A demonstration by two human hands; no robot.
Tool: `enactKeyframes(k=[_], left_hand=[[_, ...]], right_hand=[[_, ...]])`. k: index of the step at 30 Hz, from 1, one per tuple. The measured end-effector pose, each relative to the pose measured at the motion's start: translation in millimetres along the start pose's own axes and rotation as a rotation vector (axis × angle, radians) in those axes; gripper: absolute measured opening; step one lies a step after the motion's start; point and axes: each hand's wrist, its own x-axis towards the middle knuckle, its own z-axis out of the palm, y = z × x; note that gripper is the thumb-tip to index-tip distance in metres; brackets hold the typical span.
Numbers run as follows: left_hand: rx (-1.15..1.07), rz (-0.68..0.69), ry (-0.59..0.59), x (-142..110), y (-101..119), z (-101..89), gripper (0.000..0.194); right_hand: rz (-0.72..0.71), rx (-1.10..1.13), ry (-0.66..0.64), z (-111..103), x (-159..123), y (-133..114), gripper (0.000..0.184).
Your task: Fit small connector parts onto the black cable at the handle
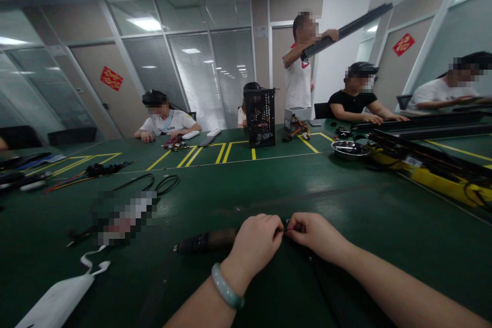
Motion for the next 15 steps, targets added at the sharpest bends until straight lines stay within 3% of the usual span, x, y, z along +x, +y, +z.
enactKeyframes(k=[15], left_hand=[[-0.021, -0.039, 0.041, -1.5, 0.5, 0.1, 0.013]], right_hand=[[0.003, 0.007, -0.012, -1.2, -0.4, -0.6, 0.007]])
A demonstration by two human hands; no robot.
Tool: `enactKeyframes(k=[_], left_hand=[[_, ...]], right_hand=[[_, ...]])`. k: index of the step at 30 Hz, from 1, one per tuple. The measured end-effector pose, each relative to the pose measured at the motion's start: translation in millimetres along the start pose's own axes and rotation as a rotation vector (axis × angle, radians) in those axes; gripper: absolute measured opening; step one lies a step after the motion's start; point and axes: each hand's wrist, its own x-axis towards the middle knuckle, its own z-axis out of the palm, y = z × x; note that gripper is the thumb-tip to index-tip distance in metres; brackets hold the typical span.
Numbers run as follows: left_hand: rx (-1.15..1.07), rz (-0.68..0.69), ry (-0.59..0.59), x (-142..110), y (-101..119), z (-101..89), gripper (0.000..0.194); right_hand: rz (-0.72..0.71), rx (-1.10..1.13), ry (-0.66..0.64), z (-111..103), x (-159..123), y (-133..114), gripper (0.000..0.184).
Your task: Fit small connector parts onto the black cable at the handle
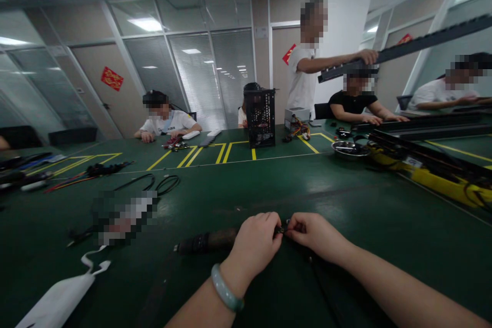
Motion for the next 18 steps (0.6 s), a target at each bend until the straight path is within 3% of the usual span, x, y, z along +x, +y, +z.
enactKeyframes(k=[18], left_hand=[[0.010, -0.021, -0.067, -1.0, 3.6, -6.4, 0.012]], right_hand=[[0.009, 0.003, -0.019, -2.4, -0.8, -1.8, 0.008]])
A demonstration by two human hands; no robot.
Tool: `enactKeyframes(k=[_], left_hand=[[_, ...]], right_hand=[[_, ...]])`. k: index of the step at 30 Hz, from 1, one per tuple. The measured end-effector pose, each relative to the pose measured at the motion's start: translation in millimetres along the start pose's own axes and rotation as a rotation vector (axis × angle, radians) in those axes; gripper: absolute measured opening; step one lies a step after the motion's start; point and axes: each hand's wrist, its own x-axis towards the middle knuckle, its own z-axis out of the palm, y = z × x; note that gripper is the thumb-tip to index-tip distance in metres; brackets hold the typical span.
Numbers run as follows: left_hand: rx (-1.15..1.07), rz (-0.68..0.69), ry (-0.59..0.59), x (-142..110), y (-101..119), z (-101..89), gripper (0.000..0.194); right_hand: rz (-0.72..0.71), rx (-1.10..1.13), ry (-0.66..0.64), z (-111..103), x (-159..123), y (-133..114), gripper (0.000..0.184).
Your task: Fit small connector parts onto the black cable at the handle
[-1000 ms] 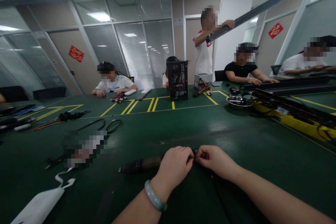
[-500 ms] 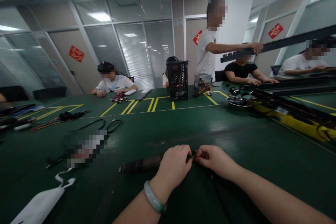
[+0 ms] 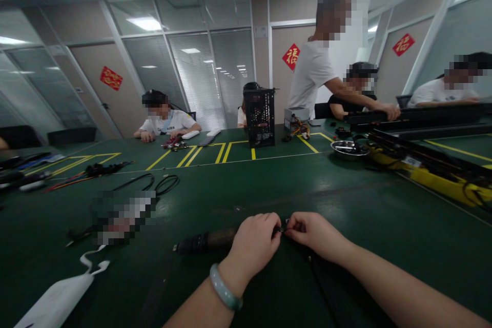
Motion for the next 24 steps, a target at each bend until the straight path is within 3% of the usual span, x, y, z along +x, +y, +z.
enactKeyframes(k=[24], left_hand=[[-0.012, 0.015, -0.002, -0.1, -0.9, -0.2, 0.012]], right_hand=[[0.002, 0.049, -0.027, -0.3, -0.3, 1.9, 0.011]])
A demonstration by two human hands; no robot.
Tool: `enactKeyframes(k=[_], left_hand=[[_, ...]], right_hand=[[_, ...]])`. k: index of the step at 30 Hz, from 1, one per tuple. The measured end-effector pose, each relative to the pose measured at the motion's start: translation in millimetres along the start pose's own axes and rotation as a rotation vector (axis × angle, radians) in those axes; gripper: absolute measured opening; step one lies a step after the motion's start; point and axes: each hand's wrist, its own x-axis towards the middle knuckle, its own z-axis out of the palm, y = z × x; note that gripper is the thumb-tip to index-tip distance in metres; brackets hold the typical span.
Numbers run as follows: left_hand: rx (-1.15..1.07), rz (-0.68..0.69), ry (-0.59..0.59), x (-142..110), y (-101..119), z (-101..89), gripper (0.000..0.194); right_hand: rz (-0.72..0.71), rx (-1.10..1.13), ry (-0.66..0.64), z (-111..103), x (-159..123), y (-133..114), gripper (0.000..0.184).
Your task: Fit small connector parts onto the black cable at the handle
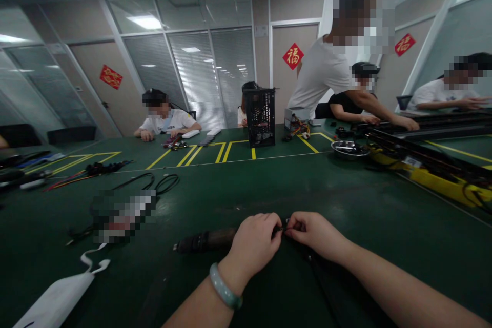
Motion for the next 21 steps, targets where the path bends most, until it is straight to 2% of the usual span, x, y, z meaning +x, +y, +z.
enactKeyframes(k=[16, 21], left_hand=[[0.015, -0.004, 0.006, 0.8, -1.1, 1.5, 0.012], [-0.006, 0.053, 0.002, 0.7, -1.2, 1.3, 0.015]], right_hand=[[-0.017, -0.005, 0.024, 3.7, 2.3, 7.2, 0.012], [-0.020, -0.015, 0.015, 1.7, 1.2, 2.5, 0.011]])
